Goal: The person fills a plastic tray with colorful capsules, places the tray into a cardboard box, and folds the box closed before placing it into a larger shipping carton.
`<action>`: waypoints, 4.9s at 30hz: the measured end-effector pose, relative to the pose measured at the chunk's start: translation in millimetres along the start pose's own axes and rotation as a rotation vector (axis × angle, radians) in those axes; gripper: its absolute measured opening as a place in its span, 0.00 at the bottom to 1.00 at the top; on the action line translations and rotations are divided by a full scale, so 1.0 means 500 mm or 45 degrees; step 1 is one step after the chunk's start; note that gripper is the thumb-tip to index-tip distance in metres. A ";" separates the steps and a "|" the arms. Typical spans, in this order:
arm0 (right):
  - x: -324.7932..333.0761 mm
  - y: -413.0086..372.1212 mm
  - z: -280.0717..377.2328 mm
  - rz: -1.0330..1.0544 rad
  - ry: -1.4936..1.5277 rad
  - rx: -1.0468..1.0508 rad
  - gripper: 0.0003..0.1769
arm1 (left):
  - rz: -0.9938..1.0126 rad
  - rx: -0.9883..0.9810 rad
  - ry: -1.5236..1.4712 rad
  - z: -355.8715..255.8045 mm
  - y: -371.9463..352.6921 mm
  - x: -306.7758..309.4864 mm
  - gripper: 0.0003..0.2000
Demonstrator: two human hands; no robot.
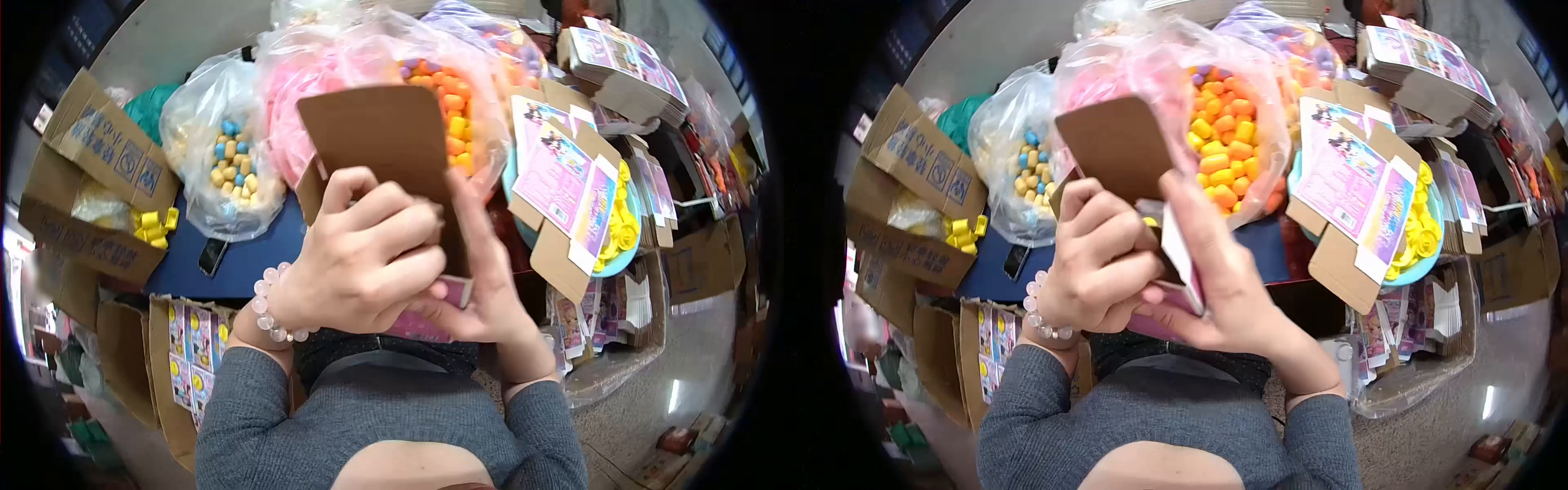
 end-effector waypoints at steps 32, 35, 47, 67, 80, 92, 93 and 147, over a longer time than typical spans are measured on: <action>-0.557 -0.090 -0.223 0.290 0.411 -0.432 0.08 | -1.063 1.624 -1.126 0.045 -0.752 -0.117 0.05; -0.561 -0.089 -0.219 0.317 0.408 -0.331 0.07 | -1.143 1.475 -1.239 0.046 -0.774 -0.129 0.04; -0.564 -0.105 -0.200 0.331 0.582 -0.259 0.20 | -1.096 1.509 -1.165 0.042 -0.812 -0.114 0.21; -0.457 -0.003 -0.109 1.068 0.693 -1.039 0.61 | -2.026 1.706 -1.107 0.102 -0.835 0.076 0.17; -0.494 0.046 -0.161 1.083 -0.485 0.560 0.13 | -1.446 1.375 -0.647 0.145 -0.718 0.066 0.31; -0.308 0.035 -0.320 1.213 -0.645 -0.364 0.71 | -0.419 1.521 -0.747 0.124 -0.575 -0.105 0.31; -0.301 0.024 -0.334 1.228 -0.618 -0.352 0.69 | -0.400 1.524 -0.753 0.123 -0.581 -0.116 0.31; -0.304 -0.165 -0.359 -0.383 1.665 -1.758 0.32 | 0.804 0.785 0.126 0.071 -0.471 -0.185 0.47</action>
Point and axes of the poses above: each hand's wrist, its own y-axis towards the middle knuckle, its own x-axis out of the back of the hand, z = x × y, the point moved 3 cm from there along y, towards the middle knuckle, and after that the axes turned 4 degrees about y, right-handed, at the moved point
